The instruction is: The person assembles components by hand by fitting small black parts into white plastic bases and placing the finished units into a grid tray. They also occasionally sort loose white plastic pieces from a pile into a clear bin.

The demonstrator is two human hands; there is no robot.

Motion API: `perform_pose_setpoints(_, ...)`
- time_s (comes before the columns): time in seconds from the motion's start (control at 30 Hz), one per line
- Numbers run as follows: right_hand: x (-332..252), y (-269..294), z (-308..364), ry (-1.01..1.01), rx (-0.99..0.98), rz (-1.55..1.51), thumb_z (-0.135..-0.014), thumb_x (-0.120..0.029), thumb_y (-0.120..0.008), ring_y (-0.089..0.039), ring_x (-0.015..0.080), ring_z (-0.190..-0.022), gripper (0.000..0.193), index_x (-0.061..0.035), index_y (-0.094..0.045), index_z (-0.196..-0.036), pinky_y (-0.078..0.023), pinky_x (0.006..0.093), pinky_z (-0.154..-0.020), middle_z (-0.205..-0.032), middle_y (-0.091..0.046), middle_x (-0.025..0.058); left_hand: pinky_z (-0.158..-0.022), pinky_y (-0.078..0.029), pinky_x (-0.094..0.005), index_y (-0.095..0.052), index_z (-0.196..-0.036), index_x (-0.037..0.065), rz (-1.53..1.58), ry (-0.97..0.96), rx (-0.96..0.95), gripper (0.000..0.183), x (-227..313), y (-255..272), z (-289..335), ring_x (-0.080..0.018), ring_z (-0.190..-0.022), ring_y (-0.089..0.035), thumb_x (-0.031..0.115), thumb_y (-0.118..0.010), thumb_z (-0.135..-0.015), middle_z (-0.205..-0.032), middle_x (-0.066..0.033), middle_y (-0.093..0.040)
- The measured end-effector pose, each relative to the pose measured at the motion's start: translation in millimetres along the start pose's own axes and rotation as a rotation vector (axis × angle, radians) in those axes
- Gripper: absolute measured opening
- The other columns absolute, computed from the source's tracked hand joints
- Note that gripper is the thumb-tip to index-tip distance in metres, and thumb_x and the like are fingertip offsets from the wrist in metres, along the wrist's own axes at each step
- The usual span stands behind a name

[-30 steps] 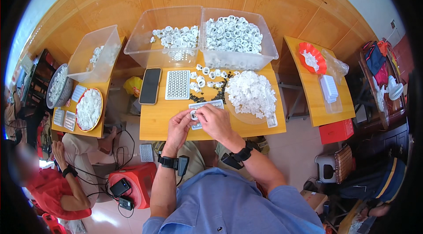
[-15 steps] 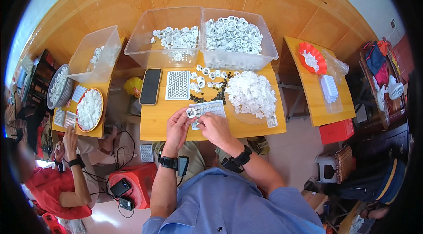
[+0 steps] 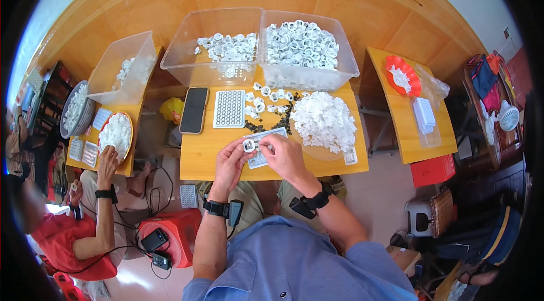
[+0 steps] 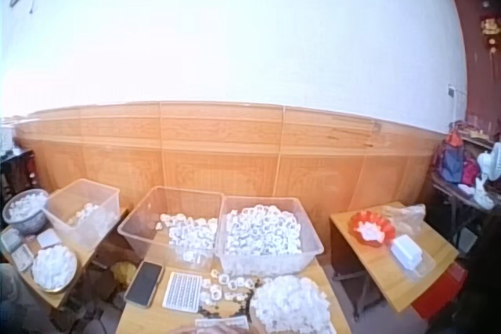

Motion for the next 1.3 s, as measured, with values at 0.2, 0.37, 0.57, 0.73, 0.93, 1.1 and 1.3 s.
perform_pose_setpoints(0.2,-8.7,-8.5,-7.3,0.303,0.064,0.166,-0.082,-0.008,-0.07,-0.067,0.0262,-0.065,0.008,-0.0085,-0.067,-0.089,-0.052,0.0358,-0.056,-0.077,-0.067,0.007,-0.088,-0.06,-0.0325,-0.061,-0.125,-0.007,-0.019,0.002,-0.011,0.027,0.8,0.1,-0.3,-0.0213,-0.101,-0.069,0.007,-0.053,-0.103,-0.115,-0.0156,-0.069)
perform_pose_setpoints(0.37,-9.6,-13.6,-4.1,0.426,0.051,0.244,-0.079,-0.006,-0.07,-0.066,0.0243,-0.067,0.008,-0.0077,-0.066,-0.086,-0.051,0.0357,-0.057,-0.078,-0.065,0.0055,-0.086,-0.06,-0.0311,-0.061,-0.125,-0.007,0.011,0.004,-0.038,0.027,-0.4,1.0,-0.5,-0.0194,-0.099,-0.069,0.007,-0.053,-0.103,-0.115,-0.0146,-0.069)
perform_pose_setpoints(0.57,-6.8,-13.8,1.0,0.363,0.017,0.198,-0.076,-0.003,-0.073,-0.067,0.0261,-0.07,0.011,-0.0069,-0.068,-0.085,-0.053,0.0358,-0.061,-0.081,-0.068,0.0057,-0.084,-0.06,-0.03,-0.061,-0.125,-0.006,0.014,0.015,-0.029,0.027,-1.5,2.2,-0.7,-0.0187,-0.098,-0.07,0.006,-0.054,-0.103,-0.114,-0.0144,-0.069)
perform_pose_setpoints(0.73,-2.0,-13.6,1.6,0.311,0.029,0.112,-0.075,-0.001,-0.074,-0.068,0.0266,-0.071,0.013,-0.0066,-0.069,-0.085,-0.054,0.0356,-0.062,-0.081,-0.067,0.0059,-0.083,-0.061,-0.0294,-0.061,-0.124,-0.007,-0.008,0.019,-0.012,0.026,-1.7,1.7,-0.1,-0.0181,-0.097,-0.069,0.005,-0.054,-0.102,-0.114,-0.0144,-0.069)
perform_pose_setpoints(0.93,-0.7,-14.8,-0.2,0.33,-0.004,0.131,-0.077,-0.001,-0.073,-0.067,0.0265,-0.07,0.011,-0.0068,-0.067,-0.084,-0.052,0.0367,-0.06,-0.079,-0.065,0.0061,-0.085,-0.06,-0.0294,-0.061,-0.124,-0.007,-0.022,0.008,-0.009,0.026,-0.7,0.0,0.5,-0.0182,-0.097,-0.069,0.005,-0.055,-0.102,-0.115,-0.0146,-0.068)
perform_pose_setpoints(1.1,-0.1,-13.1,-5.9,0.27,-0.059,0.136,-0.082,-0.009,-0.07,-0.064,0.0281,-0.069,0.004,-0.007,-0.067,-0.083,-0.051,0.0397,-0.06,-0.077,-0.062,0.0074,-0.086,-0.059,-0.0294,-0.062,-0.124,-0.007,-0.043,0.005,-0.017,0.026,-3.0,1.7,0.9,-0.018,-0.096,-0.069,0.005,-0.056,-0.102,-0.114,-0.0141,-0.068)
perform_pose_setpoints(1.3,-3.9,-9.9,-6.3,0.059,-0.087,0.043,-0.084,-0.01,-0.071,-0.067,0.0289,-0.071,0.007,-0.0056,-0.067,-0.086,-0.053,0.0388,-0.062,-0.084,-0.067,0.009,-0.085,-0.058,-0.028,-0.062,-0.124,-0.006,-0.104,0.016,-0.029,0.026,-6.0,4.6,-0.9,-0.0176,-0.095,-0.069,0.006,-0.056,-0.102,-0.115,-0.0136,-0.068)
Point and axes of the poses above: each hand's wrist, its own z-axis away from the middle knuckle, its own y-axis out of the back of the hand, x = y × z, the point moved 2 cm from there along -z, towards the middle knuckle
